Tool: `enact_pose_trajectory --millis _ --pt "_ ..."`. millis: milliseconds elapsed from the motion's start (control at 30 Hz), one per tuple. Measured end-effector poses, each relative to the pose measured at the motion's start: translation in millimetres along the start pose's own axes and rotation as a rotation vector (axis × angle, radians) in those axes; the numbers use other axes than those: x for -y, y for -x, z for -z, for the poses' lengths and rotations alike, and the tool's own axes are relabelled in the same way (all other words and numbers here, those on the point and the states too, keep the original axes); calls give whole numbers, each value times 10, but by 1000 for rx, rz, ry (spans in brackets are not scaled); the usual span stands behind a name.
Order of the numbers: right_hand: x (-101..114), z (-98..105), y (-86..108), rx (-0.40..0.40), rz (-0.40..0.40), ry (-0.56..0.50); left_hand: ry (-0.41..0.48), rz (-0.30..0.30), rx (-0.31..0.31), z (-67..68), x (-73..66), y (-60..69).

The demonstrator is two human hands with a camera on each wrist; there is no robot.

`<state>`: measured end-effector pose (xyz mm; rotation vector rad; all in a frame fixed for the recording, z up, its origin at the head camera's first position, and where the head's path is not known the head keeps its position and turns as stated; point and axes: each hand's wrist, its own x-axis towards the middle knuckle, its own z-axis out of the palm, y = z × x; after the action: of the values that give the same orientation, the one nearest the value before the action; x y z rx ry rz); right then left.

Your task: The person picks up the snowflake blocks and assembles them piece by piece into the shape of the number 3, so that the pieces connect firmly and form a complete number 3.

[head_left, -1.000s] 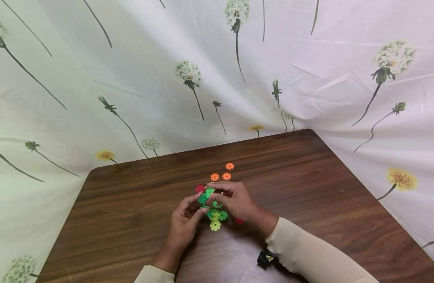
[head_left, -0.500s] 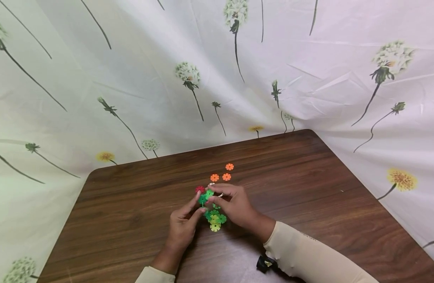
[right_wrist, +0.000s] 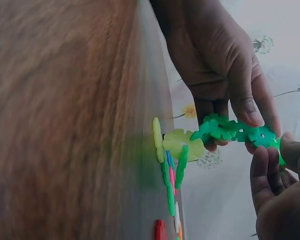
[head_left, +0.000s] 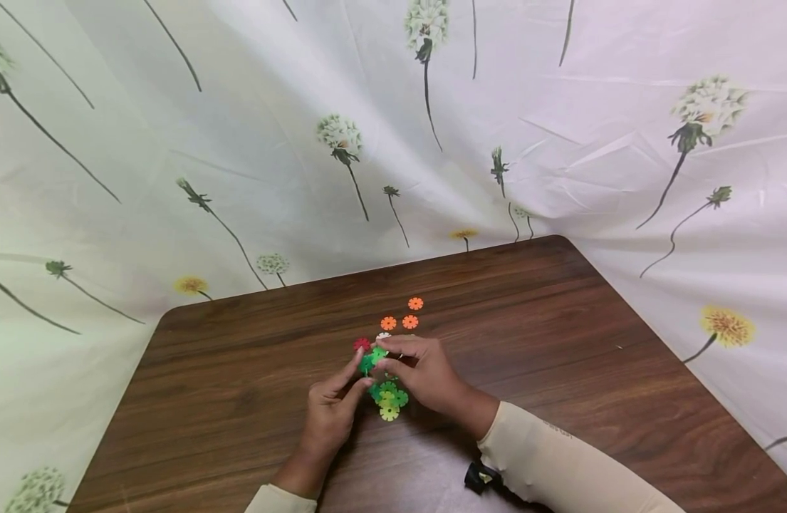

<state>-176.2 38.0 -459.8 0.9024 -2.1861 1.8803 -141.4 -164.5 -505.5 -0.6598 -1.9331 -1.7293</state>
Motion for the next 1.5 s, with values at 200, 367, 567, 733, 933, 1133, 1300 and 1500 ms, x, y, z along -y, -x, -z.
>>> enact_pose_trajectory --millis 200,367,567,733,933,1133,1300,1500 --pt "-7 23 -22 28 22 17 8 5 21 11 -20 -1" --pt "-11 36 -28 48 4 -1 36 -20 37 11 -14 -5" --pt "-14 -25 -14 -1 85 88 -8 -59 10 8 -8 -8" --pt "-40 -41 -7 -7 44 21 -26 -64 3 6 -40 -13" --pt "-36 0 -19 11 44 -3 -60 -50 11 -25 -75 -28" --pt "-18 -19 -3 50 -26 -53 -53 64 -19 -42 -88 3" --pt "-31 -18 -23 48 -21 -76 -46 67 -30 -43 -71 1" --pt "-64 28 -72 16 -50 -85 -134 62 -57 -7 -55 -12"
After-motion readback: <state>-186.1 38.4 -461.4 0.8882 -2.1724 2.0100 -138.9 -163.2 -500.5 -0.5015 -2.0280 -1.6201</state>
